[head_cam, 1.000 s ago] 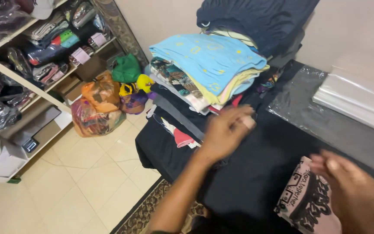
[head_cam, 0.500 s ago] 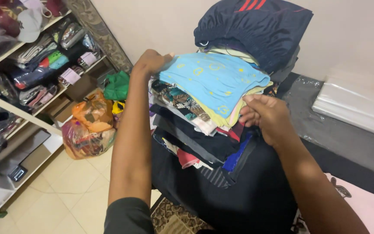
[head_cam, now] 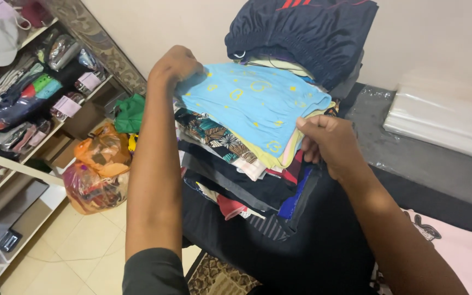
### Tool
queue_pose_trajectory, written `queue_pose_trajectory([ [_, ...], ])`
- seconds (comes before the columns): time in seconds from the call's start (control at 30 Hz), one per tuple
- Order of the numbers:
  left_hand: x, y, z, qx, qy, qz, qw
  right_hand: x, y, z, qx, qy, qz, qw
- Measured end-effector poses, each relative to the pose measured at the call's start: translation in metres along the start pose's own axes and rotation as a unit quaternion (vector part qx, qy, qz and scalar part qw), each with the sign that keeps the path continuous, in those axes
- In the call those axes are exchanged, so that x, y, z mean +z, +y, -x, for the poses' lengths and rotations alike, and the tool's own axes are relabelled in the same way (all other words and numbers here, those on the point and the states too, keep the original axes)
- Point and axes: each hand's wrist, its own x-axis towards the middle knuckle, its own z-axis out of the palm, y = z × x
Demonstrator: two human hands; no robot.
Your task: Stacking folded clothes while applying a fabric spray at a laundry folding station.
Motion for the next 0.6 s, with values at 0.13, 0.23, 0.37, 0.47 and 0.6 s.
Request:
queue_pose_trajectory([
  [0.13, -0.002, 0.007, 0.002, 0.003, -0.010, -0.043, 0.999, 0.005, -0.003, 0.003, -0.012, 0.006, 0.013, 1.000],
  [0.23, 0.010, -0.002, -0.021, 0.051, 0.043, -0.095, 0.993, 0.007, -0.007, 0.007, -0.008, 0.012, 0.023, 1.000],
  [0.37, -0.014, 0.031, 0.008, 0.102, 0.064, -0.021, 0.992, 0.007, -0.007, 0.011, -0.016, 0.011, 0.011, 1.000],
  [0.47, -0.037, 0.057, 0.025, 0.179, 0.056, 0.073, 0.980, 0.003, -0.003, 0.012, 0.000, 0.004, -0.016, 1.000],
  [0.6, -0.065, 0.096, 0.049, 0.191, -0.030, 0.155, 0.969, -0.001, 0.005, 0.021, -0.017, -0.006, -0.070, 0.997],
])
